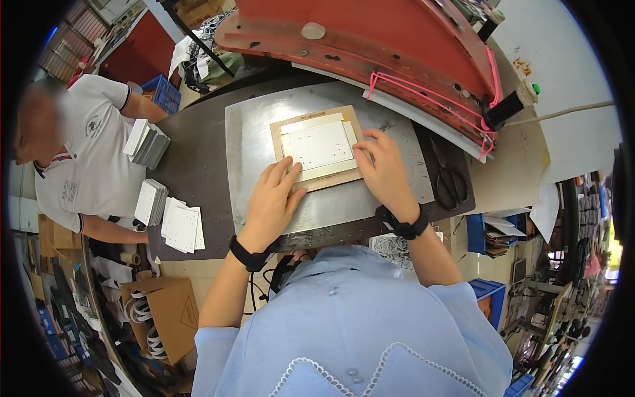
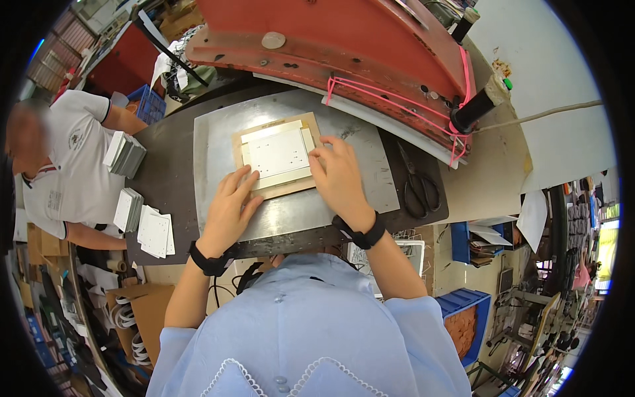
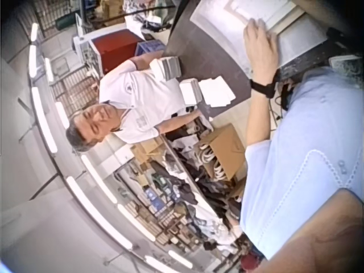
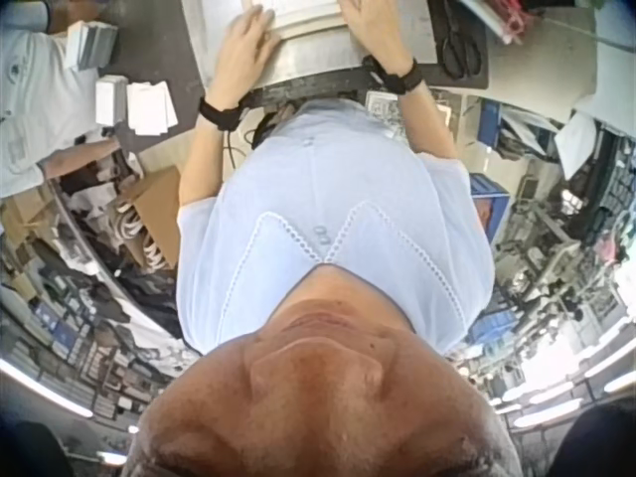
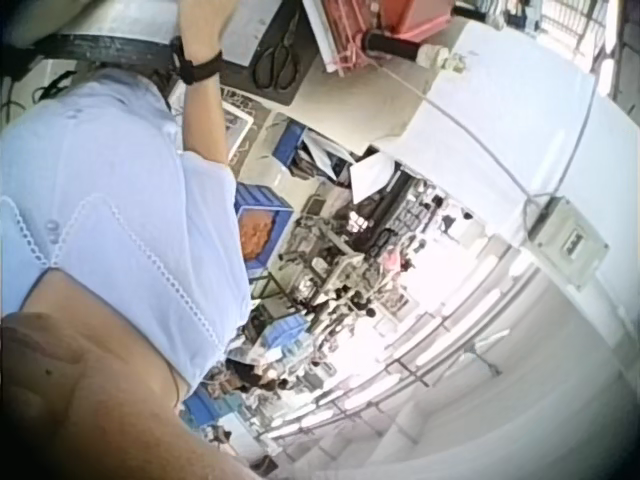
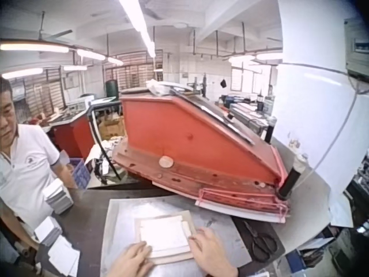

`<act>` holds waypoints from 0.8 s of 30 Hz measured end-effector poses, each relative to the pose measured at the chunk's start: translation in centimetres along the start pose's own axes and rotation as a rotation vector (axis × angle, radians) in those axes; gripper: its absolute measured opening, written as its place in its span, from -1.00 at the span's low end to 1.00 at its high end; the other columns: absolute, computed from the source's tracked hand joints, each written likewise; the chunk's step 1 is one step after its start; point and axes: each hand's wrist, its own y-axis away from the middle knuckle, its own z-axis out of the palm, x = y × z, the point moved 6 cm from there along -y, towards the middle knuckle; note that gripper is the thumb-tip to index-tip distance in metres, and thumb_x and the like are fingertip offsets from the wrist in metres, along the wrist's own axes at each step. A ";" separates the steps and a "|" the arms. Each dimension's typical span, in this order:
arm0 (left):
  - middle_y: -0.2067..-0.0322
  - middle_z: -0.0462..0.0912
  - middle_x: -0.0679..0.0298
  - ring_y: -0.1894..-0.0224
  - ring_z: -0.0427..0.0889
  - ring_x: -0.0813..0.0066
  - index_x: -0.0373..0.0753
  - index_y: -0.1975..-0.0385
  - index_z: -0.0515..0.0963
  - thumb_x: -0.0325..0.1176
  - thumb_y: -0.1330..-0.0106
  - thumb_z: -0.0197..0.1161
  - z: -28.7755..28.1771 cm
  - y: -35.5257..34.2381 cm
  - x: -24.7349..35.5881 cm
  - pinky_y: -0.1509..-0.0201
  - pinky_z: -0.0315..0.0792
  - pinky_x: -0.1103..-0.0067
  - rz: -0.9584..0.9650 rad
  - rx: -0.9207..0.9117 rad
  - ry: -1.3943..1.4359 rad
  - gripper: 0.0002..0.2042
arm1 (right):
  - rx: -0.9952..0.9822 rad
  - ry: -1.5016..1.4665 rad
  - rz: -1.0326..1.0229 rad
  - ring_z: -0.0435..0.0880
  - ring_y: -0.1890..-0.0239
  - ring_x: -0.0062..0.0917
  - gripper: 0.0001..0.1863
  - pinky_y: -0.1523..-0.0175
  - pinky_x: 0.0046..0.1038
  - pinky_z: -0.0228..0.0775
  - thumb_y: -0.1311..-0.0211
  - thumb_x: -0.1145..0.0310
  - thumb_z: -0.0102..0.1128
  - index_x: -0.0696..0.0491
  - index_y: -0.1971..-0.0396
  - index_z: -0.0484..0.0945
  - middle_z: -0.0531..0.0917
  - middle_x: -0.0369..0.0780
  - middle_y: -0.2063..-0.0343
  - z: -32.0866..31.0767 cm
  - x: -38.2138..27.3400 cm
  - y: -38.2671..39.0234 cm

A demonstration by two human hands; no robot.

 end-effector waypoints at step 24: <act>-0.08 0.46 0.06 -0.09 0.49 0.34 -0.33 -0.27 0.23 -0.42 -0.29 0.25 -3.8 0.4 -1.6 -0.11 0.41 0.49 -0.279 0.257 0.645 -0.44 | -0.168 -0.838 0.353 0.59 0.32 -0.68 -0.75 0.22 -0.63 0.46 -0.26 0.45 0.21 0.22 0.11 0.52 0.68 -0.22 0.29 0.4 -3.0 -1.0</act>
